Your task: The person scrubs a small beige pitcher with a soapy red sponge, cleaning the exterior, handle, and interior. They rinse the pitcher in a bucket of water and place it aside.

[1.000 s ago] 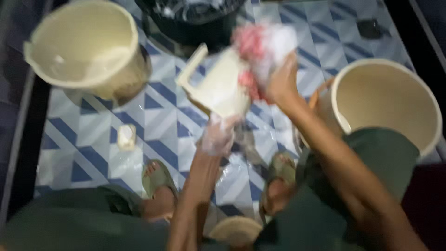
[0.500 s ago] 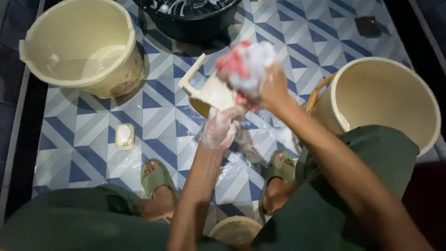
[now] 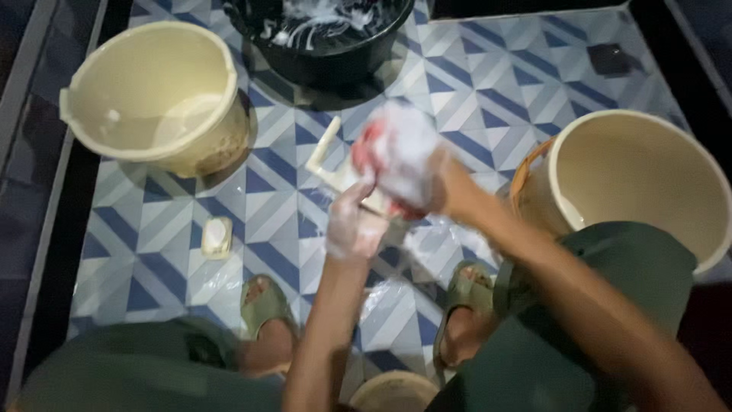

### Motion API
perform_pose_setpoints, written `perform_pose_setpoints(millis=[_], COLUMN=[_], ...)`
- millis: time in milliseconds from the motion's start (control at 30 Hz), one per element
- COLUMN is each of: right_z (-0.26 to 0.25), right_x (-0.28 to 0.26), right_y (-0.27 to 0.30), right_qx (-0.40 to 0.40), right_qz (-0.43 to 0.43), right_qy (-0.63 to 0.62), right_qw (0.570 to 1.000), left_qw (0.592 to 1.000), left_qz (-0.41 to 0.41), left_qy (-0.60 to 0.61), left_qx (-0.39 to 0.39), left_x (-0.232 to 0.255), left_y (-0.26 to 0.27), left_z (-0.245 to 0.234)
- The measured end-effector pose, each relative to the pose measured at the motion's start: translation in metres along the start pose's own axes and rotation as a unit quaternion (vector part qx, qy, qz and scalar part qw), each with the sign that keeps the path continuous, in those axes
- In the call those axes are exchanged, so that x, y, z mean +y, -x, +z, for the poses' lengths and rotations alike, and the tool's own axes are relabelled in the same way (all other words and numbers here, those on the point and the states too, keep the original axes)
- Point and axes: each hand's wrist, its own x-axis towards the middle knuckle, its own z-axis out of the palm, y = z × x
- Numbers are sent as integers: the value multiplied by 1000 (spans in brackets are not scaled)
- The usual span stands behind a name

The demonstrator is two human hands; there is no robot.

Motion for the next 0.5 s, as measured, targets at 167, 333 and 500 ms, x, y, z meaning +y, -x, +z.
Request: perform_pose_setpoints(millis=[167,333,500], right_z=[-6,-13,-21], right_x=[-11,-10,-8], right_y=[0,1,-1], right_qx=[-26,96,88], right_qz=[121,12,-118], right_qy=[-360,1,108], right_qw=[925,995,983], left_qw=[983,997,991], left_qz=[-81,-79,-1], left_qy=[107,-11,-5], left_qx=[-126,-22,-132], left_x=[-7,-24,-24], left_y=[-2,-4,10], left_z=[-42,-61,-34])
